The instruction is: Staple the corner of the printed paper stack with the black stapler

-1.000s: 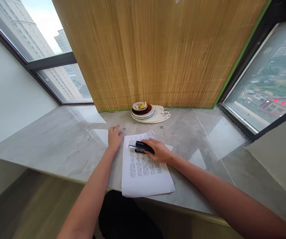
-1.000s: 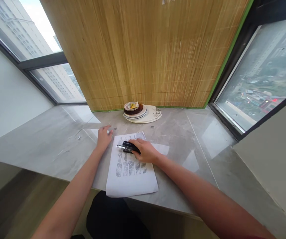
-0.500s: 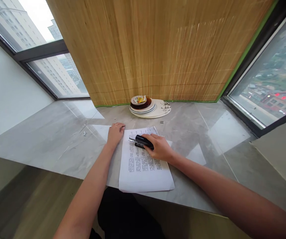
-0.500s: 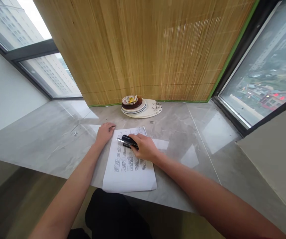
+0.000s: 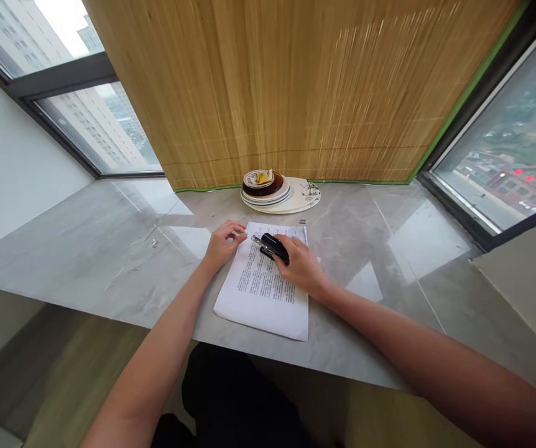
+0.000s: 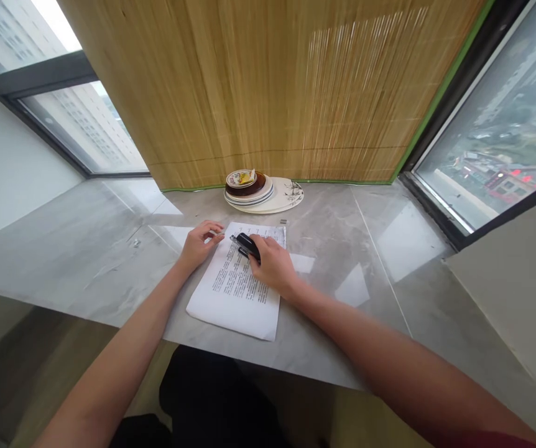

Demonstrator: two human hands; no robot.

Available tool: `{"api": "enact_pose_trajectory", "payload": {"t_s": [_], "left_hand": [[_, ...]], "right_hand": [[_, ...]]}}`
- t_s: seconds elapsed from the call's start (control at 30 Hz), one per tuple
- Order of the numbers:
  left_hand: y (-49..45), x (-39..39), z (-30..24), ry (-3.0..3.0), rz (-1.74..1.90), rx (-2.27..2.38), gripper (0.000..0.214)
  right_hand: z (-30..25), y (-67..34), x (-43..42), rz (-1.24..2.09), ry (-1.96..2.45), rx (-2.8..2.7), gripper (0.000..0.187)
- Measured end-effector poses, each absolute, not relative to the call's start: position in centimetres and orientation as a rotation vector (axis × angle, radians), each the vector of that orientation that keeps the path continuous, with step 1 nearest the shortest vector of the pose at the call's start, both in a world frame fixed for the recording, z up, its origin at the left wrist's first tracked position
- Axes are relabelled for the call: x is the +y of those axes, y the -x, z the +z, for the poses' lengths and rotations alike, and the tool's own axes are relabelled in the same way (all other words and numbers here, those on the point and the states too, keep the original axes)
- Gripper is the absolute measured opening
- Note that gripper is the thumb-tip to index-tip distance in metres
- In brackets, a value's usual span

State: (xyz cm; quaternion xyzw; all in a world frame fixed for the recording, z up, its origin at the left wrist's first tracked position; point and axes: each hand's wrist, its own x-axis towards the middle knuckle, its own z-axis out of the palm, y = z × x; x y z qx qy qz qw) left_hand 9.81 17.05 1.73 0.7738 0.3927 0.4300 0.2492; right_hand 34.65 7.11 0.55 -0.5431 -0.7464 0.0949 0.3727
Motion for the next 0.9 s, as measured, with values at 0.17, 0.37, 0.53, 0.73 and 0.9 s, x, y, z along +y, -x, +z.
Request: {"api": "enact_pose_trajectory", "payload": {"t_s": [0.17,0.37,0.53,0.73,0.9], "left_hand": [[-10.33,16.49,1.67,-2.017,1.105,0.938,0.031],[-10.16,16.11,2.12,-2.103,1.14,0.941,0.023],[-10.17,16.12,1.99,-2.121,1.072,0.879,0.02],[-10.29,16.25,2.05,-2.126,1.131,0.828,0.022],[-10.12,16.77,1.99,-2.0,1.269,0.834,0.022]], "right_hand": [[0.55,-34.88,7.42,0.311,1.311,-1.923,0.045],[0.54,-35.02,7.58,0.348,1.305,-1.924,0.046],[0.53,-35.04,7.61,0.333,1.313,-1.933,0.045],[0.62,-35.02,7.61,0.35,1.294,-1.935,0.045],[0.82,-35.01,7.52,0.372,1.29,-1.93,0.044]]}}
